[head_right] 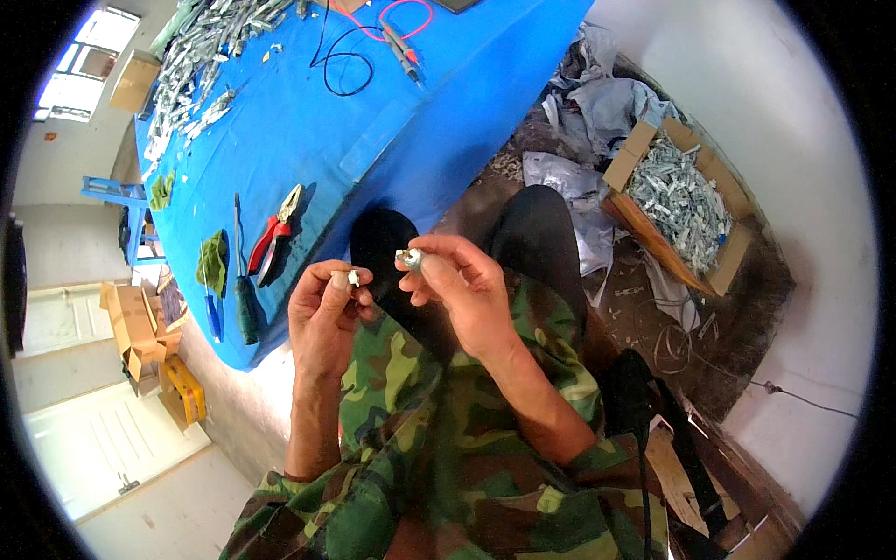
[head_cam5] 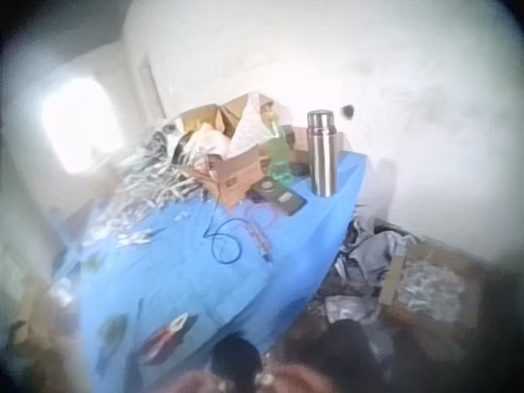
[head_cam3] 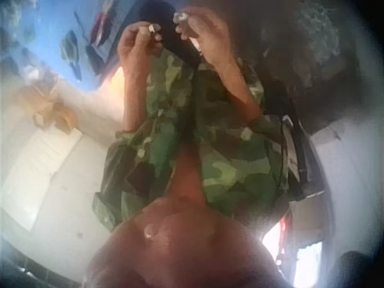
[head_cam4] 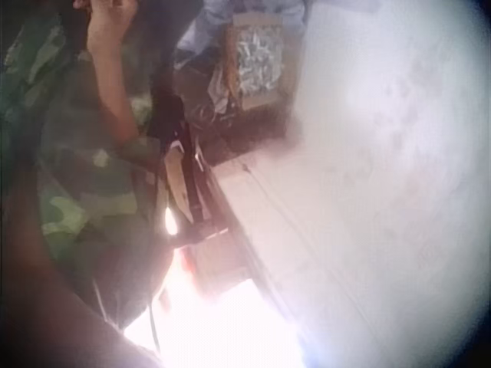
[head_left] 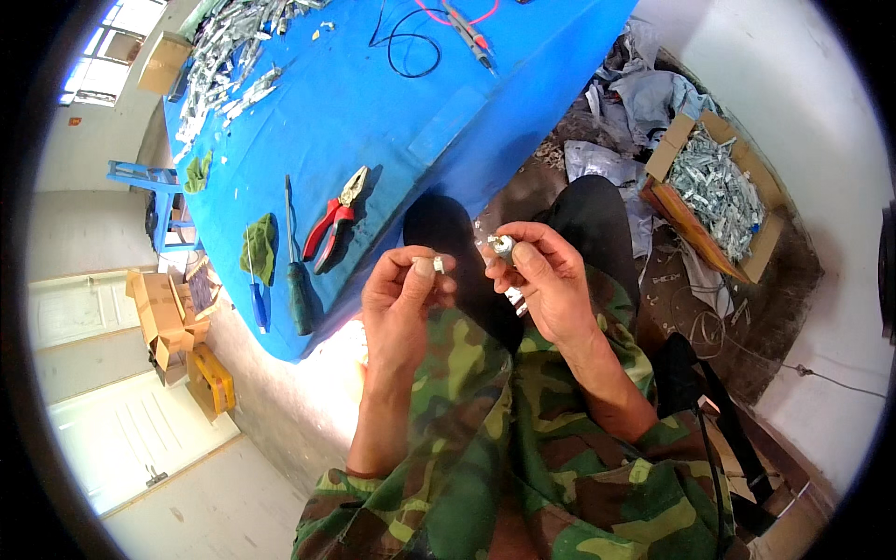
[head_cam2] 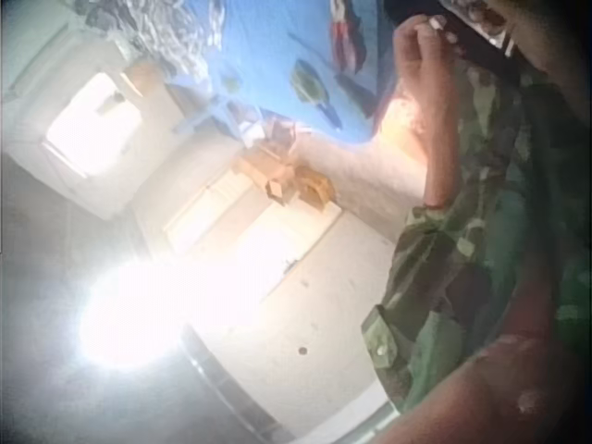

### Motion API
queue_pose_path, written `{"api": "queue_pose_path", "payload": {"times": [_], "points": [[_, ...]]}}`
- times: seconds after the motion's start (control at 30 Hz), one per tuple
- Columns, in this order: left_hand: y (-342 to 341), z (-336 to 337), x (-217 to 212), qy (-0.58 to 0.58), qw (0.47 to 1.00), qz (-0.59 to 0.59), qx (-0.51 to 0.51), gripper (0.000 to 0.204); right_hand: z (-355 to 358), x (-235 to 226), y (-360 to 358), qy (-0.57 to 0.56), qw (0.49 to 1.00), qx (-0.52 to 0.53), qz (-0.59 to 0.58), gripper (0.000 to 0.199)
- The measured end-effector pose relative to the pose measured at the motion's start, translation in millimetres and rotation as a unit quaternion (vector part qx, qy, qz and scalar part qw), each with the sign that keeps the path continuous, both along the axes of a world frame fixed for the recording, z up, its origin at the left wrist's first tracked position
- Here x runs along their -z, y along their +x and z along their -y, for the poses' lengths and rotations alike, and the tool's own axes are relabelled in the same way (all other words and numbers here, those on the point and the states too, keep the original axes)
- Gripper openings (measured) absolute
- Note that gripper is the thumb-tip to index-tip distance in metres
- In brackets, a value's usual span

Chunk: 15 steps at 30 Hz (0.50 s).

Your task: The person cleans a small metal component with a cloth and then uses a screwdriver and pliers to assemble and tighten screws on a metal part while sitting at a table.

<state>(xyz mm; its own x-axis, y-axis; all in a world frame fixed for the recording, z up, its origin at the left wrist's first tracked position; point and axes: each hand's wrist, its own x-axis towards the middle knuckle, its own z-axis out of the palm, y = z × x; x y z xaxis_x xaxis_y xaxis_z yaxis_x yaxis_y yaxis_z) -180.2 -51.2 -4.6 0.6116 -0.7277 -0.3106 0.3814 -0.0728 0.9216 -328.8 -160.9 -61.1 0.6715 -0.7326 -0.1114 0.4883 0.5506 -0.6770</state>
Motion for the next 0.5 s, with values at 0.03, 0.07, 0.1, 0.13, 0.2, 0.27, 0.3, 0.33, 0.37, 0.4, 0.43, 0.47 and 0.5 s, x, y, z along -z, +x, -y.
{"api": "queue_pose_path", "payload": {"times": [0.03, 0.07, 0.1, 0.13, 0.2, 0.27, 0.3, 0.33, 0.37, 0.4, 0.43, 0.47, 0.5], "points": [[2.3, -1.4, 2.6, 0.007, 1.0, 0.006, -0.004, 0.015, 0.2, 1.0, -0.1, 0.013, 1.0, -0.005, -0.001, 0.028], [4.2, -2.5, 4.1, 0.013, 1.0, 0.012, -0.008, 0.015, 0.7, 1.8, -0.2, 0.026, 1.0, -0.01, -0.001, 0.03], [5.7, -3.9, 5.2, 0.022, 1.0, 0.008, -0.011, 0.015, 0.6, 2.7, -0.8, 0.04, 0.999, -0.014, -0.002, 0.031], [7.0, -5.3, 6.0, 0.031, 0.999, 0.003, -0.014, 0.015, 0.5, 2.8, -1.1, 0.047, 0.999, -0.015, -0.007, 0.031], [6.9, -6.3, 6.9, 0.042, 0.999, -0.006, -0.014, 0.016, 0.4, 2.2, -1.3, 0.06, 0.998, -0.019, -0.016, 0.032], [6.2, -6.3, 6.7, 0.044, 0.999, -0.017, -0.01, 0.016, 1.3, 4.9, -2.1, 0.076, 0.997, -0.022, -0.011, 0.032], [4.9, -5.6, 6.0, 0.043, 0.999, -0.017, -0.009, 0.017, 1.2, 7.0, -2.2, 0.084, 0.996, -0.024, -0.006, 0.031], [2.2, -4.2, 5.0, 0.042, 0.999, -0.017, -0.008, 0.017, 0.8, 8.8, -2.9, 0.087, 0.996, -0.026, -0.001, 0.031], [0.4, -3.4, 4.4, 0.041, 0.999, -0.018, -0.008, 0.018, 0.3, 10.5, -3.6, 0.091, 0.995, -0.029, 0.005, 0.031], [-0.3, -2.4, 4.4, 0.038, 0.999, -0.023, -0.002, 0.018, 0.5, 10.8, -4.6, 0.094, 0.995, -0.03, 0.009, 0.031], [-1.0, -1.5, 4.6, 0.035, 0.999, -0.029, 0.003, 0.019, 0.8, 10.3, -5.2, 0.096, 0.995, -0.031, 0.01, 0.031], [-1.6, -0.6, 4.8, 0.032, 0.999, -0.035, 0.009, 0.02, 1.3, 9.3, -5.8, 0.099, 0.995, -0.031, 0.01, 0.031], [-2.4, -0.2, 4.7, 0.025, 0.999, -0.044, 0.011, 0.02, 1.6, 8.5, -6.2, 0.102, 0.994, -0.032, 0.012, 0.03]]}}
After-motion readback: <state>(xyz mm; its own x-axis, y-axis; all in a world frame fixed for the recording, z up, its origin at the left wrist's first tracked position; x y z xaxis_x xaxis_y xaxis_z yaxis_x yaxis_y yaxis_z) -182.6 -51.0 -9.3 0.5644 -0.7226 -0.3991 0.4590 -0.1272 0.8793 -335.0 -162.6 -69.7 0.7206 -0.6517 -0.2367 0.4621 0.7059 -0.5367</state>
